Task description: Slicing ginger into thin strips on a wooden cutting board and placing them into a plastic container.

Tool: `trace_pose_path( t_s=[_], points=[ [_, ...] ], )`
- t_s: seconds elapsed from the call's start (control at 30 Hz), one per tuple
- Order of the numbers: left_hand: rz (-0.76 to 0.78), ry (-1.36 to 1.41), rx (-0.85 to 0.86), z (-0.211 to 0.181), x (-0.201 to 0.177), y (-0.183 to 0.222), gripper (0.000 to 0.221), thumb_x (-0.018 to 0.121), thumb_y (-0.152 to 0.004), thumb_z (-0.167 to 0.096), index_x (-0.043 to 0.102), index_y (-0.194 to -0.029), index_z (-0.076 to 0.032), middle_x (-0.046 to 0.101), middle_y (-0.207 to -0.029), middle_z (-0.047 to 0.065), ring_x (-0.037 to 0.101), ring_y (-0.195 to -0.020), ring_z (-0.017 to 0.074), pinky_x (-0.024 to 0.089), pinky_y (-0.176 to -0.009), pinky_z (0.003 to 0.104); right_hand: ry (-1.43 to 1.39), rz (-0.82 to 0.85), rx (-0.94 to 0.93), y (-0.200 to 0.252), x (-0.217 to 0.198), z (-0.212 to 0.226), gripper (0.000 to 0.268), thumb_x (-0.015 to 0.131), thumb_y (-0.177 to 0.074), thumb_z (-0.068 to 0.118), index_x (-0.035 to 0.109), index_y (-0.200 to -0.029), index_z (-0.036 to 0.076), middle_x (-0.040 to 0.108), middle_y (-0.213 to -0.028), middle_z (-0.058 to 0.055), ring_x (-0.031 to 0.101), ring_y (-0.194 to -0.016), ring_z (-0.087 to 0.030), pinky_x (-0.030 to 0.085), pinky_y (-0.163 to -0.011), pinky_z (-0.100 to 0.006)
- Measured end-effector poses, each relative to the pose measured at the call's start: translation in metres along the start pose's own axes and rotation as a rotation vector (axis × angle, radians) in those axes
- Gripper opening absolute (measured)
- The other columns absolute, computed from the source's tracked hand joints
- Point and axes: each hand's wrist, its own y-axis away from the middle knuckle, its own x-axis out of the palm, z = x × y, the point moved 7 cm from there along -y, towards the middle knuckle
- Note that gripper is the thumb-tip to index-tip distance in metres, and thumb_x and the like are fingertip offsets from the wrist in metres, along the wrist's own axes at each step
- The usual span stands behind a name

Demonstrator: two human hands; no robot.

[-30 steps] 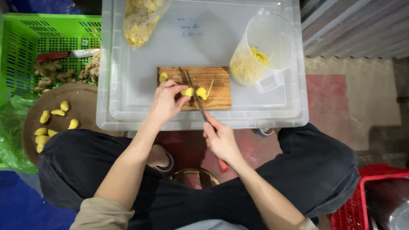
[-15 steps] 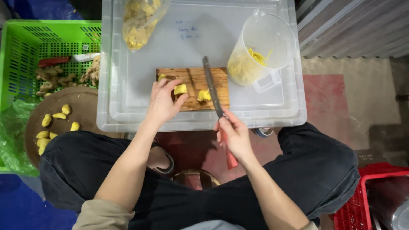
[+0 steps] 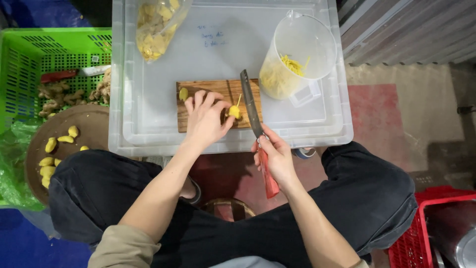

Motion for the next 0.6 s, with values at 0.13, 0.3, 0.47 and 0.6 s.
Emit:
trace_pose_path(
  t_s=[0.13, 0.3, 0.47, 0.6],
  points=[
    [-0.024, 0.068, 0.013, 0.003, 0.002, -0.003, 0.031, 0.083, -0.076, -0.036, 0.074, -0.102, -0.023, 0.063, -0.112, -0.004, 0.046, -0.122, 0.0261, 0.028, -0.104, 0.052, -0.014, 0.002, 0.007, 0.001, -0.003, 0.001, 0.045, 0.049, -0.104, 0.013, 0.050, -0.148, 0.002, 0.063, -0.078, -0.022, 0.061, -0.047, -0.024, 0.050, -0.033, -0.032],
    [-0.118, 0.156, 0.021, 0.015, -0.007, -0.007, 0.034, 0.085, -0.077, -0.030, 0.073, -0.108, -0.031, 0.072, -0.100, -0.011, 0.055, -0.111, 0.0182, 0.033, -0.099, 0.042, -0.019, 0.018, 0.015, 0.001, -0.001, 0.002, 0.045, 0.050, -0.104, 0.013, 0.050, -0.148, 0.003, 0.063, -0.078, -0.022, 0.060, -0.047, -0.024, 0.050, -0.032, -0.032],
    [-0.051, 0.139, 0.007, 0.014, -0.017, -0.009, 0.031, 0.079, -0.085, -0.031, 0.073, -0.115, -0.029, 0.069, -0.099, -0.010, 0.054, -0.109, 0.0187, 0.034, -0.098, 0.043, -0.006, 0.039, 0.032, -0.002, 0.000, -0.007, 0.044, 0.050, -0.104, 0.013, 0.051, -0.147, 0.002, 0.064, -0.077, -0.024, 0.061, -0.046, -0.026, 0.051, -0.032, -0.033],
    [0.007, -0.095, 0.048, 0.019, 0.000, -0.005, 0.026, 0.078, -0.088, -0.035, 0.075, -0.111, -0.022, 0.061, -0.110, -0.002, 0.044, -0.119, 0.0257, 0.032, -0.101, 0.047, -0.005, 0.060, 0.057, -0.003, 0.001, -0.018, 0.044, 0.050, -0.104, 0.011, 0.051, -0.147, 0.001, 0.063, -0.076, -0.024, 0.059, -0.044, -0.026, 0.049, -0.031, -0.033]
  ],
)
